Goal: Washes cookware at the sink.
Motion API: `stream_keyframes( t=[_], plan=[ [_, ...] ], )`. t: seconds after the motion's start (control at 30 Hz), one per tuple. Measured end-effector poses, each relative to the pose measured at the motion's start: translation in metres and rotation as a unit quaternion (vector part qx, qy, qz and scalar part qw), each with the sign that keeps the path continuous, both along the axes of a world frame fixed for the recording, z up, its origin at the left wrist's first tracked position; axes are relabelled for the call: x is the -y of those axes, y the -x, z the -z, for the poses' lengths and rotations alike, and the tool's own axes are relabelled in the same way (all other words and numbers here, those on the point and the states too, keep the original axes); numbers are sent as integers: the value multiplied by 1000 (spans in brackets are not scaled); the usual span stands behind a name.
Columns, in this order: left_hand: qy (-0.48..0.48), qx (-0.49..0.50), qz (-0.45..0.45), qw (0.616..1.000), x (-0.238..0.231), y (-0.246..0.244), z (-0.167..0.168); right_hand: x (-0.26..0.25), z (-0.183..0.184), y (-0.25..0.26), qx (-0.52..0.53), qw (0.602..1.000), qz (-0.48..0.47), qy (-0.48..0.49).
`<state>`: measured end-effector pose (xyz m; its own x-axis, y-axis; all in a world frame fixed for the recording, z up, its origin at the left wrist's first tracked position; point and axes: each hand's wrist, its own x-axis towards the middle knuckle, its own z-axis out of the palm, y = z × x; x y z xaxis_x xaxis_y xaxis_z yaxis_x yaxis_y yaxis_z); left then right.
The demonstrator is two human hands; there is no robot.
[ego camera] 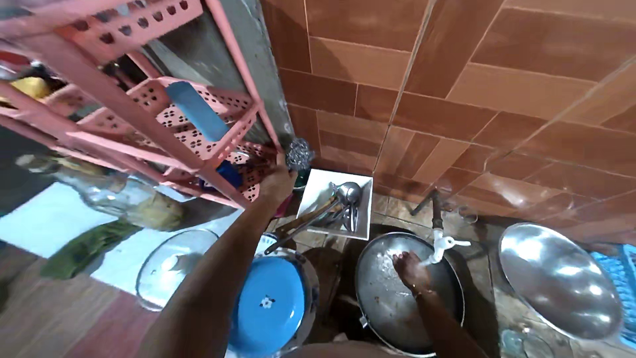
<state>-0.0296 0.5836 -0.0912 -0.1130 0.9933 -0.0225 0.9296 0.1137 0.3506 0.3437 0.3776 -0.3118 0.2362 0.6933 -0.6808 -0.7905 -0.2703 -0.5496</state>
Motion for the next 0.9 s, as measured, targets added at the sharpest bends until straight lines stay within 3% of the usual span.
stream_keyframes(
  t=[0.1,0.2,0.37,0.43,0.53,0.57,0.6,0.67,0.7,0.83,0.9],
  plan=[
    [-24,3,37,999,39,-31,-26,10,-7,-8,-30,999,-24,-22],
    [19,15,164,986,108,-88,-18,26,-7,-19,-54,994,-86,-36],
    [192,-37,325,925,209,-180,64,47,-30,-34,-36,960,-262,-89],
    [248,-17,327,912,224,-201,94,55,-29,-41,12,934,-340,-110],
    [268,69,272,922,240,-204,119,59,-14,-58,149,897,-408,-76],
    [265,72,244,930,245,-198,124,61,-9,-66,216,873,-433,-51],
    [262,60,214,939,251,-189,129,64,-5,-75,311,823,-476,-18],
    [294,22,147,944,265,-170,142,69,3,-86,510,638,-575,44],
    [331,4,122,936,273,-161,149,75,10,-89,555,575,-599,38],
    [428,50,75,899,300,-157,176,92,35,-77,598,423,-670,-121],
    [430,76,63,897,305,-165,186,93,45,-72,601,387,-686,-136]
  ],
)
